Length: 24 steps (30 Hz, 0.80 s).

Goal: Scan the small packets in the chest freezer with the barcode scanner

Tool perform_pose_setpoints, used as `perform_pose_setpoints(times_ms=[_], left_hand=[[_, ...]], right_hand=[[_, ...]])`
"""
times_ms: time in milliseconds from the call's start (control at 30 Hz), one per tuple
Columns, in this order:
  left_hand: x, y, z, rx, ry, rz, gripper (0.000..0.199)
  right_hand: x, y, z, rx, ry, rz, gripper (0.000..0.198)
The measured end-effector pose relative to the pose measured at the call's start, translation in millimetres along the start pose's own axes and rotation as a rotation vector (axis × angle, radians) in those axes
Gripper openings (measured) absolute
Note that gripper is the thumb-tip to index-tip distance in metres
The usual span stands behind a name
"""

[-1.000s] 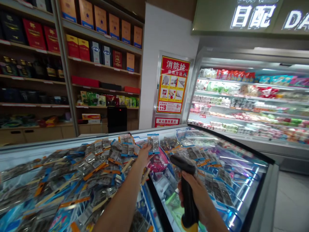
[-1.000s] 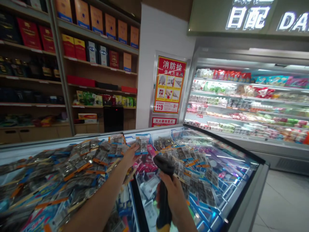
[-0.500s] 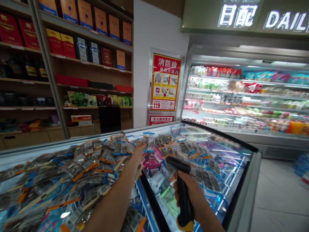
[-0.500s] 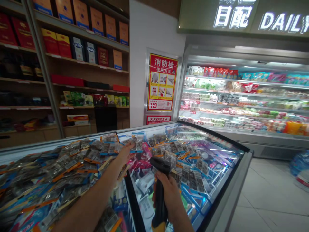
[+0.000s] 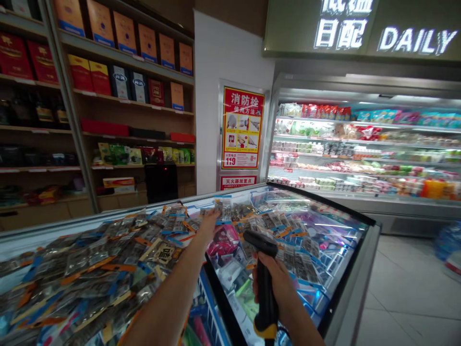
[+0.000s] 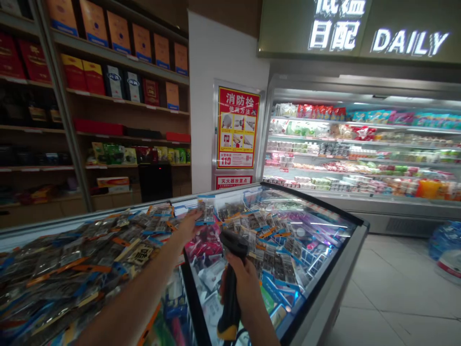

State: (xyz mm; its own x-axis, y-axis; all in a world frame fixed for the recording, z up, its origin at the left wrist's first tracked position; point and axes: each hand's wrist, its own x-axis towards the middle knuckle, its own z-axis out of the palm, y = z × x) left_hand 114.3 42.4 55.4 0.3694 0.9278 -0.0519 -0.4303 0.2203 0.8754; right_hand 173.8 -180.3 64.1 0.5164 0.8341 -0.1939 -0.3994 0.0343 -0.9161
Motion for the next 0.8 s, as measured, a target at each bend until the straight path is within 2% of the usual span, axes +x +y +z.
perform_pose_setpoints(times_ms=[100,233,533,800], left_hand=[[-3.4,-29.6,24.4,-0.014,-0.033,-0.056,0.024],[-1.4,-50.3,25.7,-0.014,0.07,-0.089,0.028],[6.3,-44.6,20.3,-0.006,0.093,-0.048,0.029],[2.6,-40.9,24.5,-0.063,0.052,0.022,0.031]], right_hand=[[-4.5,1.0,-4.1,-0.008,0.022,0.01,0.037],[-6.6,3.7,-5.6,-0.029,0.018,0.009,0.038],[-1.4,8.3,-4.1,-0.093,0.048,0.001,0.037],[-20.3,-11.7,-11.9,-0.102,0.095,0.016,0.032]])
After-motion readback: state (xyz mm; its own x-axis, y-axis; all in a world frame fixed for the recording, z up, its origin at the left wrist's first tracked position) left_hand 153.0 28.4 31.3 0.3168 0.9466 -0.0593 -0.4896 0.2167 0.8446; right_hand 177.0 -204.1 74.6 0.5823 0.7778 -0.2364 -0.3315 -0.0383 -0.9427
